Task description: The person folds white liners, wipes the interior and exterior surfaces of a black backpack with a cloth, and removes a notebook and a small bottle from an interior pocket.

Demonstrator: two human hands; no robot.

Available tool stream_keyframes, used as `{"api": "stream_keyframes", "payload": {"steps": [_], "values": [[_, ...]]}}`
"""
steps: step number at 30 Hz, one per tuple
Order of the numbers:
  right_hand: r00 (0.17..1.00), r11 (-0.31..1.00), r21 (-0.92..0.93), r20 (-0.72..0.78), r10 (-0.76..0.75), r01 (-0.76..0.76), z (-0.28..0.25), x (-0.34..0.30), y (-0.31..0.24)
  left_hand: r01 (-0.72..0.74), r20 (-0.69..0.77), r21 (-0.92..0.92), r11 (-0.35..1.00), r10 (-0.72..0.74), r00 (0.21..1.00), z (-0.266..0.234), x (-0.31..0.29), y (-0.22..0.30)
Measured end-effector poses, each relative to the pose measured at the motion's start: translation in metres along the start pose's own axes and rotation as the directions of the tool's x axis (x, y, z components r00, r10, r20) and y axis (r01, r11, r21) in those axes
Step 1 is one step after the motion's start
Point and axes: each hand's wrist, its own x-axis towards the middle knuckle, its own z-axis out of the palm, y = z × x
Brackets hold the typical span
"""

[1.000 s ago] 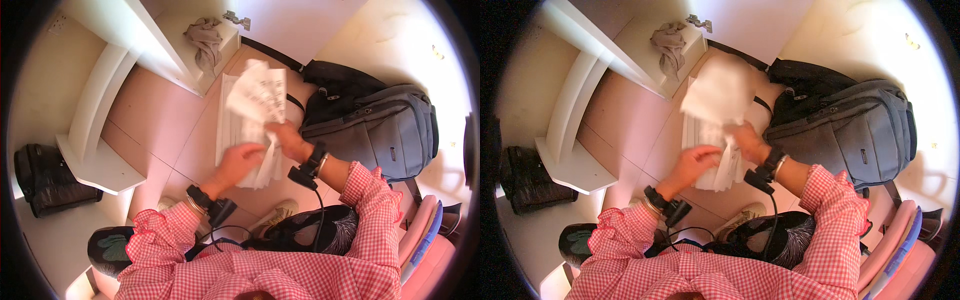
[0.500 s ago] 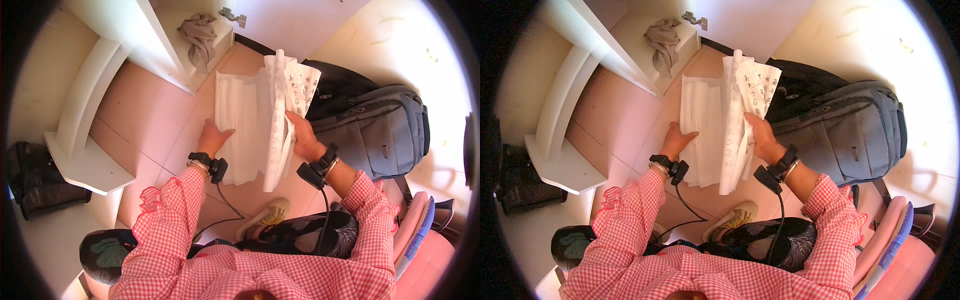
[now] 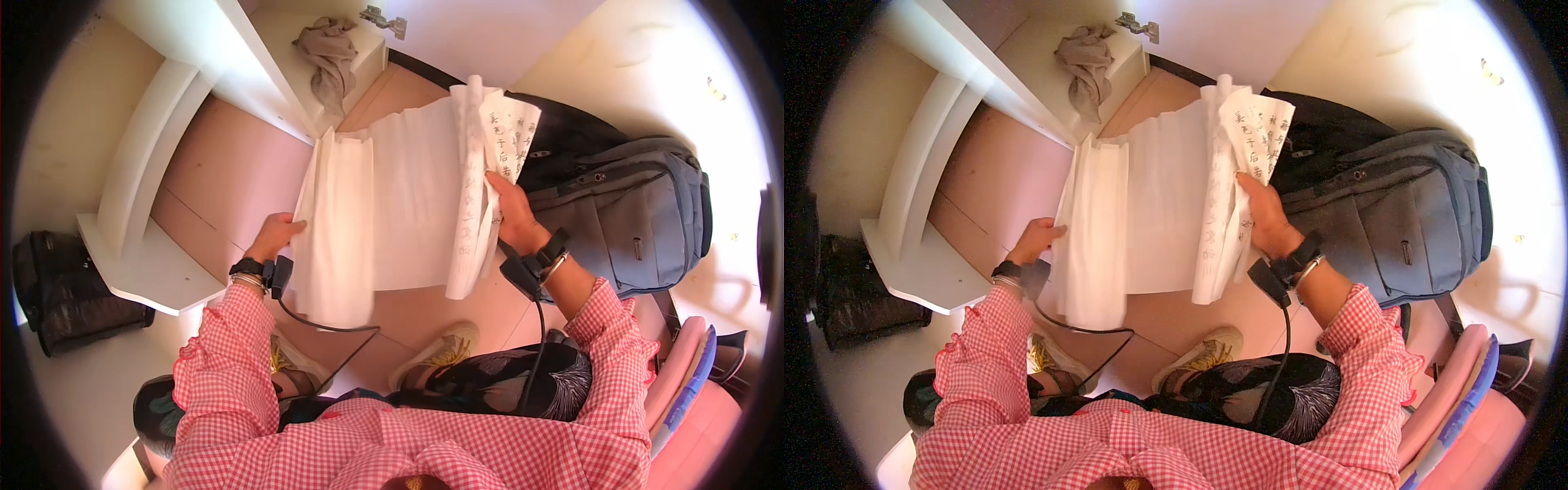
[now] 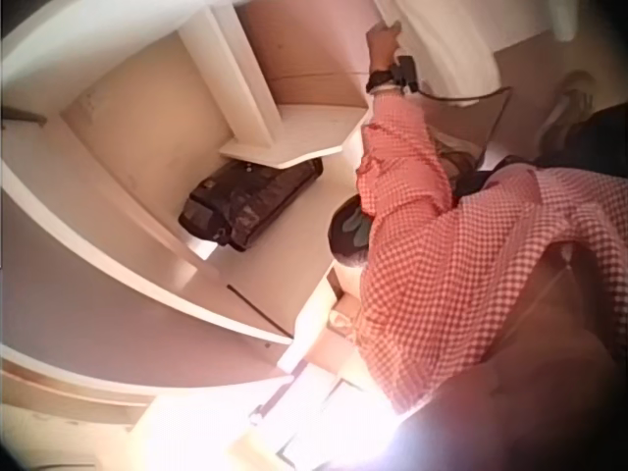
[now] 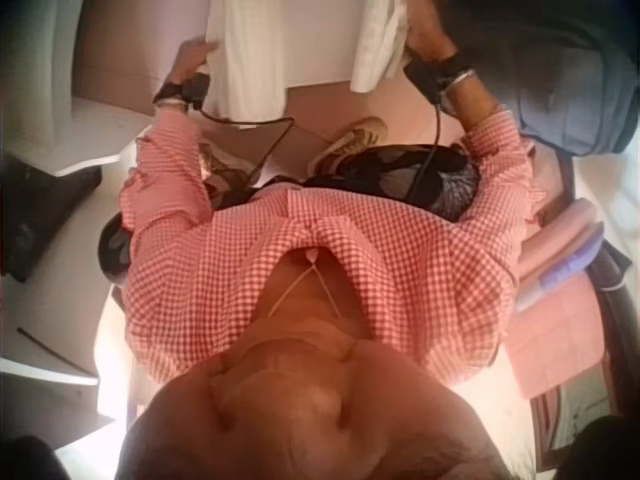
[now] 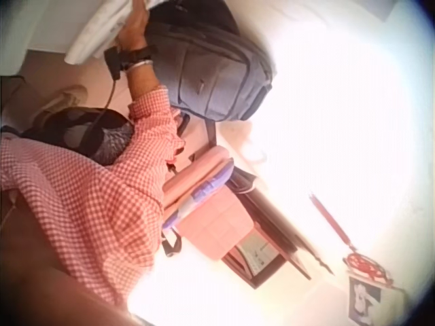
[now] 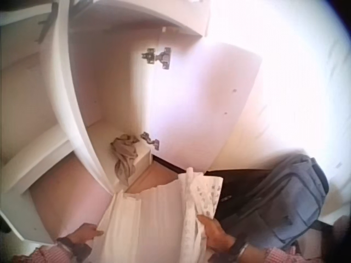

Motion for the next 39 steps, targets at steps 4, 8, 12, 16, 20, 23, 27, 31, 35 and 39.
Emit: {"api": "stream_keyframes", "payload": {"steps": [4,8,12,16,20,23,27,31,35,39], "values": [[0.996,0.995,-0.072,-0.062,0.061,-0.065,0.002,0.002,0.012,-0.195,-0.34,0.5,0.844,0.398,0.852,-0.008,0.003,-0.009],[0.988,0.952,-0.267,0.018,-0.152,0.152,-0.005,-0.003,0.024,-0.329,-0.418,0.348,0.878,0.459,0.784,0.039,-0.002,0.024],[0.997,0.999,-0.015,0.056,0.052,-0.051,-0.024,0.011,0.029,-0.232,-0.174,0.673,0.703,0.455,0.873,0.086,-0.013,0.02],[0.999,0.997,-0.066,0.025,0.03,-0.028,-0.025,0.009,0.031,-0.131,-0.179,0.723,0.678,0.367,0.913,0.1,-0.01,0.011],[0.994,0.968,-0.227,-0.008,-0.111,0.106,0.004,-0.01,0.029,-0.242,-0.094,0.501,0.831,0.331,0.939,0.053,0.007,-0.01],[0.997,0.994,-0.104,-0.062,0.039,-0.045,-0.018,0.004,0.027,-0.166,0.116,-0.042,0.985,0.17,0.979,0.015,-0.002,0.002],[1.0,0.991,-0.13,0.005,-0.005,0.006,-0.033,0.014,0.035,-0.069,0.103,-0.274,0.959,0.1,0.99,-0.049,-0.022,0.002],[0.998,0.983,-0.183,-0.061,-0.014,0.003,-0.038,0.028,0.046,-0.113,0.003,-0.376,0.92,0.123,0.992,-0.096,-0.031,-0.021],[0.991,0.956,-0.292,-0.131,-0.034,-0.005,-0.043,0.028,0.046,-0.122,-0.125,-0.476,0.871,0.071,0.99,-0.108,-0.039,-0.031],[0.997,0.961,-0.276,-0.074,-0.037,0.015,-0.033,0.017,0.039,-0.146,-0.12,-0.52,0.842,0.098,0.988,-0.107,-0.049,-0.024]]}}
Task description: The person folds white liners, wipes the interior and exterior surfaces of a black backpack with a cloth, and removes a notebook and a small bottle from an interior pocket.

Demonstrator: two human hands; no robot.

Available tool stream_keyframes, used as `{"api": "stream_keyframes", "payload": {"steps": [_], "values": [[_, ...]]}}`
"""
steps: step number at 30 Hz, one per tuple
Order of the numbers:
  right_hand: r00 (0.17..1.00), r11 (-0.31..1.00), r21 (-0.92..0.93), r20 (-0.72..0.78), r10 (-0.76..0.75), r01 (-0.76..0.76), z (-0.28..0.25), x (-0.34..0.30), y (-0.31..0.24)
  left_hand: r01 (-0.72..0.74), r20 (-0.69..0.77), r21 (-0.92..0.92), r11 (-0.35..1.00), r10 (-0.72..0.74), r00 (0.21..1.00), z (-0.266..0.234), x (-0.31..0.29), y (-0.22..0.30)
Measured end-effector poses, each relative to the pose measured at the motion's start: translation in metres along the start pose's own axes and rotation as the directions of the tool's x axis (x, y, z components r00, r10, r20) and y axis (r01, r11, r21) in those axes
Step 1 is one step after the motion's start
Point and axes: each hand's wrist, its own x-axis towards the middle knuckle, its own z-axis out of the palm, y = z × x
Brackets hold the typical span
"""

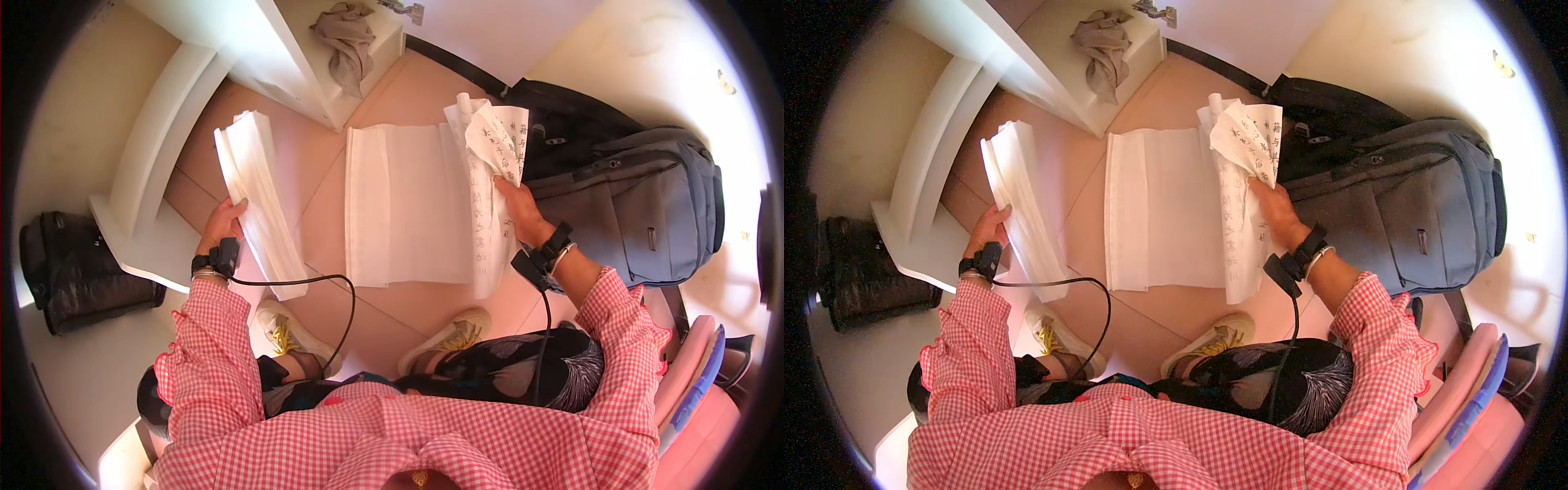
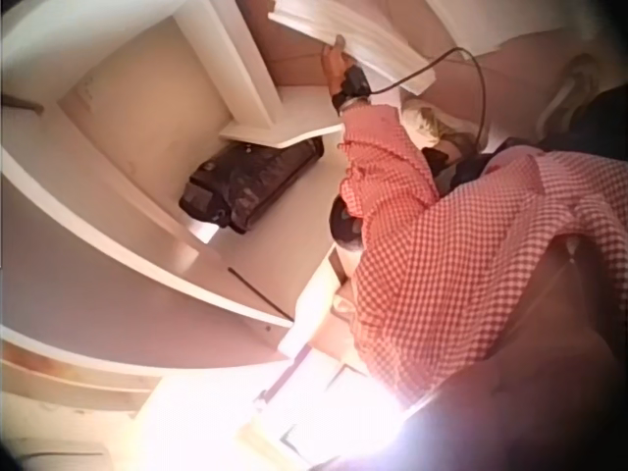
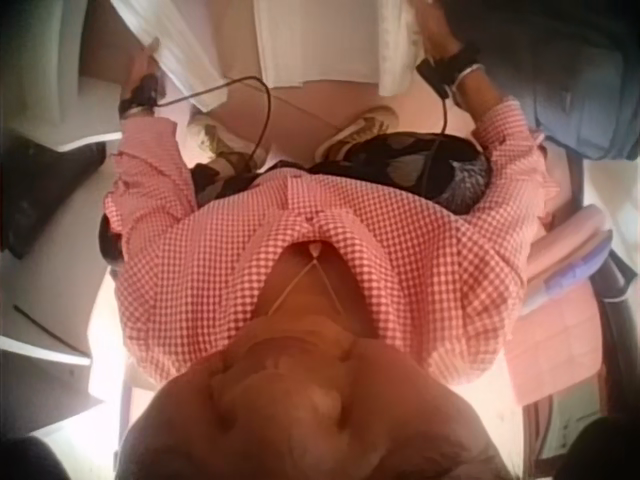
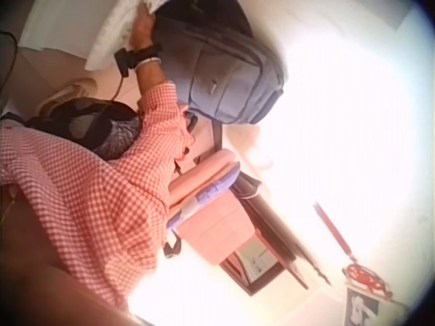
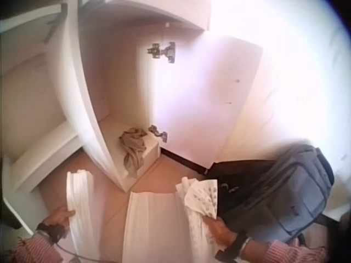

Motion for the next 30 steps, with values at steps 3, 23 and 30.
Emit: {"api": "stream_keyframes", "payload": {"steps": [3,23,30], "values": [[1.0,1.0,-0.014,-0.015,-0.004,0.004,0.003,-0.006,-0.004,0.004,0.098,-0.007,1.0,-0.004,0.995,0.005,0.001,0.001],[0.999,0.999,0.032,0.032,0.031,-0.032,0.004,-0.006,-0.005,0.245,0.517,-0.174,0.954,-0.123,0.847,0.158,-0.007,-0.027],[0.998,1.0,0.002,0.058,-0.025,0.025,0.003,0.001,0.005,0.159,0.513,0.025,0.987,-0.149,0.845,0.211,0.014,-0.031]]}}
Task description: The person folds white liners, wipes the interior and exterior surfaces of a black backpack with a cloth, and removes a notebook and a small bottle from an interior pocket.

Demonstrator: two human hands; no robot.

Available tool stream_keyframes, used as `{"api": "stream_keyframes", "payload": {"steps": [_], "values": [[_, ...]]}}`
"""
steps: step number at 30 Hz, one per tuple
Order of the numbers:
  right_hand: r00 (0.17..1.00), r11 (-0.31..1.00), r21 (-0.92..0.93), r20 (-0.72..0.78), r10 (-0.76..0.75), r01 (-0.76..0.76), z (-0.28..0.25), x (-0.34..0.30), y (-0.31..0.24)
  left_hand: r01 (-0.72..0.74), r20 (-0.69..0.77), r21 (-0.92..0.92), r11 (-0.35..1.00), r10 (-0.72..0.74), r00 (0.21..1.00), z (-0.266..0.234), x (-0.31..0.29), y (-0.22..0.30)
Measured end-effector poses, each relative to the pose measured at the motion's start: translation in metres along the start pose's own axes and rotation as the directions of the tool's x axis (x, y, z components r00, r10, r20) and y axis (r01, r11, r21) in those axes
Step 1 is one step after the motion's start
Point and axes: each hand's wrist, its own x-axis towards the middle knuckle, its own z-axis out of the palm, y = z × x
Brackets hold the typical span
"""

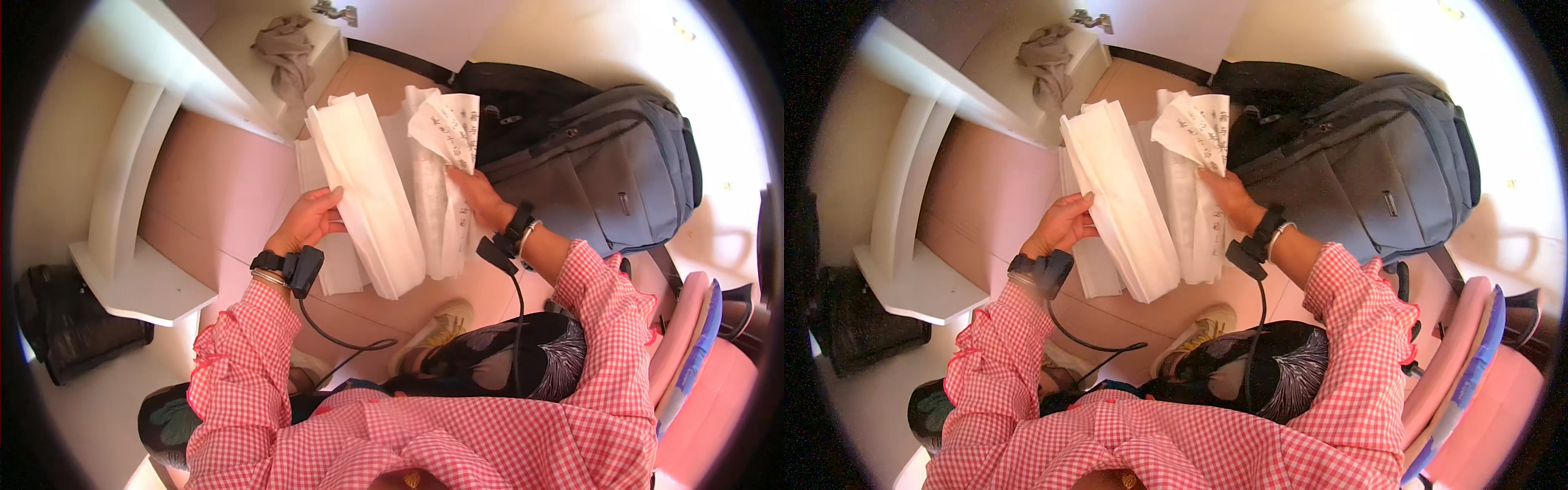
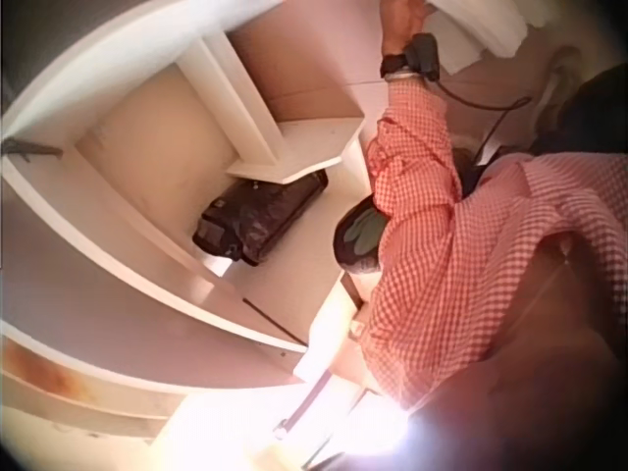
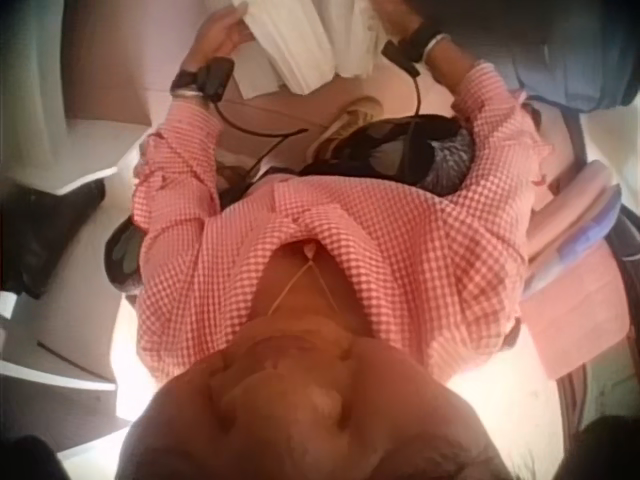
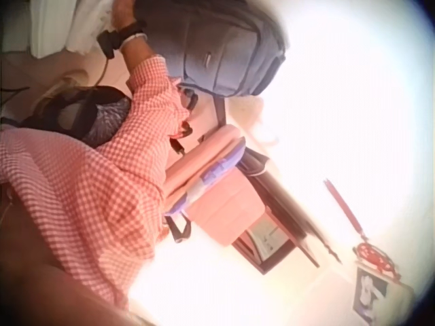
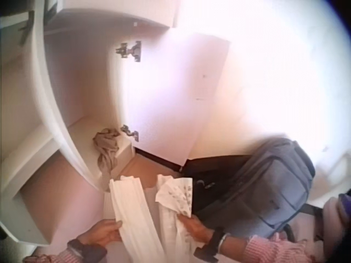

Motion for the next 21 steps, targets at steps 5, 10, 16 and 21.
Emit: {"api": "stream_keyframes", "payload": {"steps": [5,10,16,21], "values": [[0.998,0.998,0.02,0.041,0.056,-0.057,-0.004,-0.003,-0.002,0.013,-0.07,0.081,0.997,-0.007,0.997,0.009,0.013,0.0],[0.998,0.998,0.016,0.012,0.055,-0.055,0.001,-0.005,-0.004,0.024,-0.093,0.07,0.997,-0.017,0.996,0.01,0.009,0.011],[0.996,1.0,0.018,0.086,0.018,-0.02,-0.001,-0.001,0.001,-0.046,-0.127,0.093,0.995,0.057,0.99,0.009,0.004,0.018],[0.997,0.998,-0.017,0.046,0.055,-0.055,-0.002,0.003,0.006,-0.097,-0.089,-0.036,0.995,0.094,0.992,0.007,-0.005,0.026]]}}
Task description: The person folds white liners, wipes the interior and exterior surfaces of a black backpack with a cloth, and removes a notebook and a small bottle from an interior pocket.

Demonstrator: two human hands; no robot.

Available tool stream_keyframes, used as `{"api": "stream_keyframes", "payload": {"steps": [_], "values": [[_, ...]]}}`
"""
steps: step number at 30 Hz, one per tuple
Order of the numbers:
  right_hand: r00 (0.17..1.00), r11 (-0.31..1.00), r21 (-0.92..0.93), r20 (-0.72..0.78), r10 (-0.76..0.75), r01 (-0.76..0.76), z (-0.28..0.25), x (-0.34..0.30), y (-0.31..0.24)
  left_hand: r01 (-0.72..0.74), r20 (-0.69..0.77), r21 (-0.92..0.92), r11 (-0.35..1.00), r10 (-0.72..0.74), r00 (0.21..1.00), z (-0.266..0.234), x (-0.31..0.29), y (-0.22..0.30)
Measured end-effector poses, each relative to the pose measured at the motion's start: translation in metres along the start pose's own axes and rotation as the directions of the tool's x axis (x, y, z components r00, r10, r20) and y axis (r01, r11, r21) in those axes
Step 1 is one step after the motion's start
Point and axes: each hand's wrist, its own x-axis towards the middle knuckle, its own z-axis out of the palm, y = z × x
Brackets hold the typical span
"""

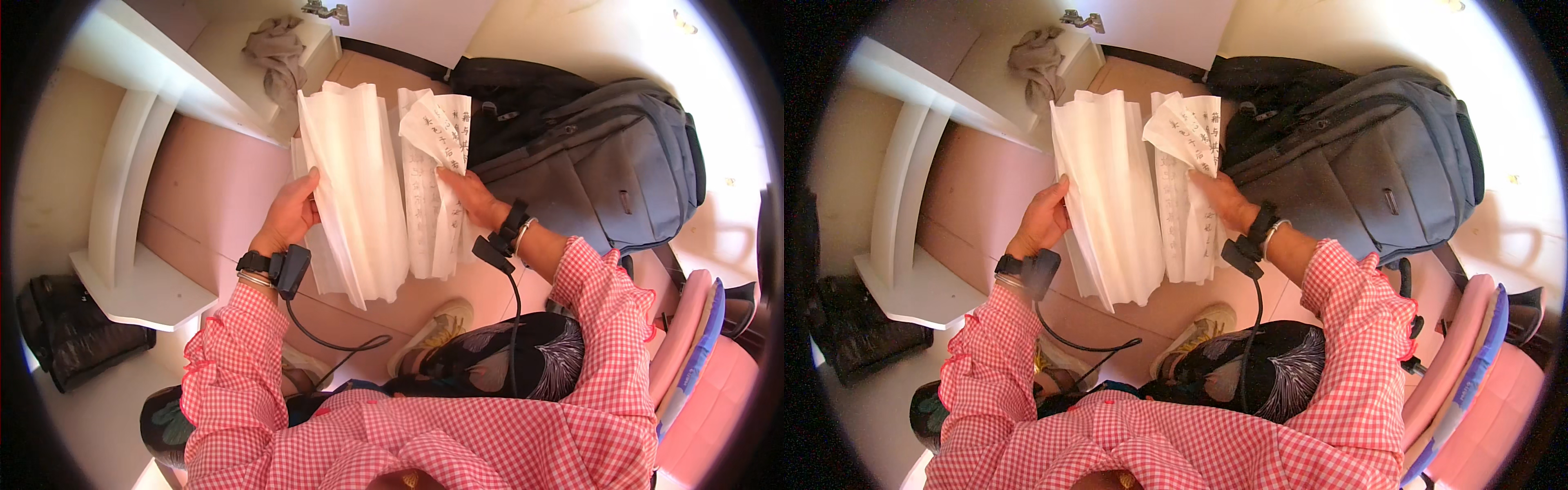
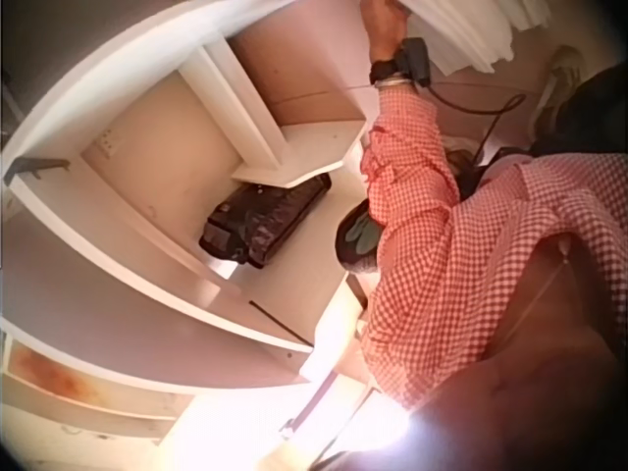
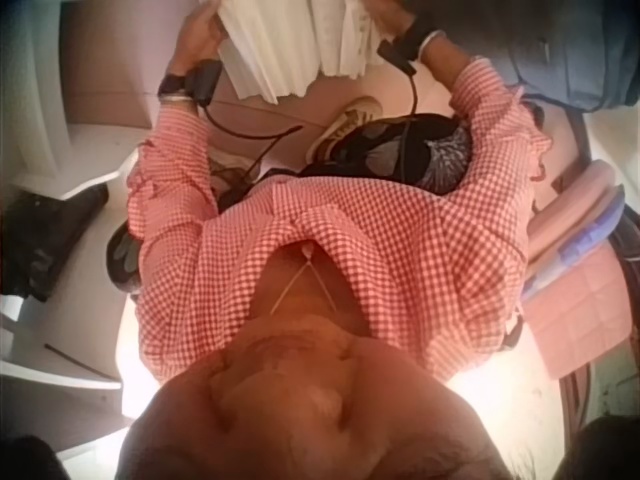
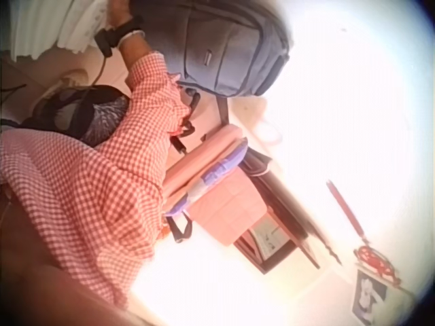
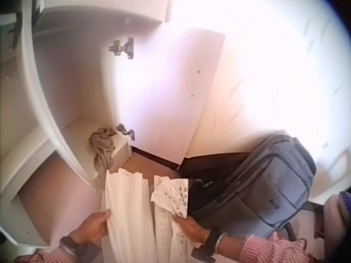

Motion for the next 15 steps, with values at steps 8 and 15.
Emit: {"api": "stream_keyframes", "payload": {"steps": [8,15], "values": [[0.998,0.999,-0.016,0.049,0.034,-0.033,-0.001,0.001,-0.002,-0.08,0.0,-0.143,0.986,0.081,0.997,-0.012,-0.008,0.0],[0.997,0.998,0.046,0.068,0.047,-0.05,0.002,-0.004,-0.005,-0.091,-0.091,0.278,0.956,0.12,0.989,-0.005,-0.005,0.002]]}}
